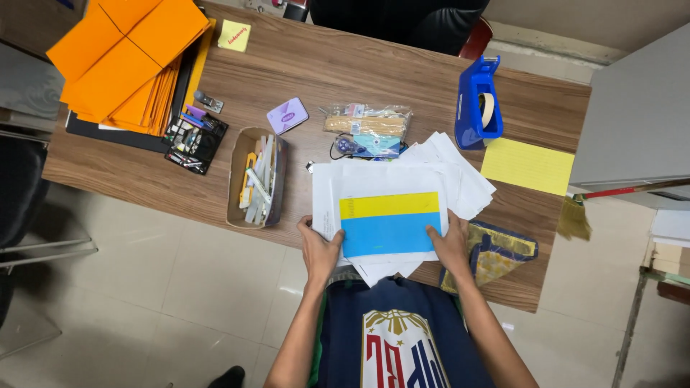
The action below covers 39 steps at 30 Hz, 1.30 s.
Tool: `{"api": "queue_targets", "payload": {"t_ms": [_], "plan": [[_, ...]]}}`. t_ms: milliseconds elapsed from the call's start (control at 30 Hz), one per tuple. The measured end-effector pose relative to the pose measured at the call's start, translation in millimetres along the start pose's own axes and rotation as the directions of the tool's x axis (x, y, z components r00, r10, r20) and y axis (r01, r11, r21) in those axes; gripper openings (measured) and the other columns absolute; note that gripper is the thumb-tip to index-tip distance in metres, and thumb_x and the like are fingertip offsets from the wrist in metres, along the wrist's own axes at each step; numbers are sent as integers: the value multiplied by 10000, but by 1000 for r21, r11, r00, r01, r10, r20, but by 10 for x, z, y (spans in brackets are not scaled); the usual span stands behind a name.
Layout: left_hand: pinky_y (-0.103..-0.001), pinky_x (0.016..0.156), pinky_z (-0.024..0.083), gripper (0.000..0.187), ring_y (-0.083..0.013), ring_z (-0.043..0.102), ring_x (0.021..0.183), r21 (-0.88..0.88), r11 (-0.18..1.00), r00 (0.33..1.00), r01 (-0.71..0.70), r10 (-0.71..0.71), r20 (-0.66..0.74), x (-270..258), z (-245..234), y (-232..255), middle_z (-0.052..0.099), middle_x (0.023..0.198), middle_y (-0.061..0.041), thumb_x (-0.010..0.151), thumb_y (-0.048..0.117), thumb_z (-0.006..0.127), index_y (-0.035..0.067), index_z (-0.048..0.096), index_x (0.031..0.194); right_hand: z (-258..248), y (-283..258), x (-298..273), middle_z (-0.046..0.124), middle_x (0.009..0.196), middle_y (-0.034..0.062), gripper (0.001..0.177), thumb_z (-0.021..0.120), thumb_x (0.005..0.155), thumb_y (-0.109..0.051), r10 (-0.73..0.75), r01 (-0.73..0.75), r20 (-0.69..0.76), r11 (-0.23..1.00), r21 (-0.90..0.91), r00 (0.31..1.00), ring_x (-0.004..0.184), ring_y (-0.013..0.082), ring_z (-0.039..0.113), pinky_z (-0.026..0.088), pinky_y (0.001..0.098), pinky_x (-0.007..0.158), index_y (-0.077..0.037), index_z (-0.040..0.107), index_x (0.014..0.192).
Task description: The person organizes files by placing them into a blue file tray, then sweeps the floor with a broom, and finally stacks papers on the desk.
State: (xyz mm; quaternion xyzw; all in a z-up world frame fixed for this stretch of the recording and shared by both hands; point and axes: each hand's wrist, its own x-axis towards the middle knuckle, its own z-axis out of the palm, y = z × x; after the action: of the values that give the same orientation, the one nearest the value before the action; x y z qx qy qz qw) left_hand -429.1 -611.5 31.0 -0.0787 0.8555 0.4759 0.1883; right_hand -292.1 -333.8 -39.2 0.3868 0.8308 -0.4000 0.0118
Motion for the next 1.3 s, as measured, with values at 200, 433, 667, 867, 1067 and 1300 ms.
{"api": "queue_targets", "payload": {"t_ms": [200,433,667,867,1067,1300], "plan": [[-477,1036,467,700,-425,558,1234,118,987,981,-107,85,173,183,-37,-65,499,1364,-274,797,182,804,-50,426,1339,68,-164,-34,428,1339,220,774,739,888,-282,98,-98,-16,995,-13,995,1283,383,482,434,454,1090,32,419,1519],[-483,1114,399,616,-432,417,1370,161,946,940,-283,239,245,387,124,-524,360,1555,-289,877,209,773,-83,511,1351,178,-30,-50,374,1390,227,960,774,858,-318,116,-125,-73,985,-118,990,1326,397,392,401,453,1088,78,278,1579],[-465,1123,409,921,-428,483,1348,-21,984,954,-179,179,240,344,95,-340,401,1489,-328,844,190,766,-77,212,1530,102,-202,-144,283,1485,244,1062,807,838,-376,234,-252,-108,944,-212,966,1379,429,289,305,520,1140,56,199,1594],[-532,1162,258,1115,-471,306,1417,144,975,967,-171,138,212,82,180,-60,344,1505,-340,783,185,830,-93,67,1547,227,-186,-195,176,1603,262,1187,809,812,-353,237,-239,-44,969,-65,971,1466,454,205,227,534,1202,58,28,1606],[-613,1166,176,988,-471,248,1451,265,920,954,-288,252,162,-31,264,-13,386,1510,-304,798,117,799,-60,182,1548,251,-34,-185,114,1639,280,1188,808,844,-319,207,-207,-28,978,-11,978,1508,455,152,186,527,1232,71,-21,1601],[-494,1054,472,840,-430,534,1254,288,833,881,-472,442,167,-288,242,220,423,1542,-265,834,1,686,89,335,1593,115,-21,-175,95,1649,271,1148,762,861,-287,195,-202,70,973,111,978,1522,416,173,231,450,1233,76,-39,1599]]}}
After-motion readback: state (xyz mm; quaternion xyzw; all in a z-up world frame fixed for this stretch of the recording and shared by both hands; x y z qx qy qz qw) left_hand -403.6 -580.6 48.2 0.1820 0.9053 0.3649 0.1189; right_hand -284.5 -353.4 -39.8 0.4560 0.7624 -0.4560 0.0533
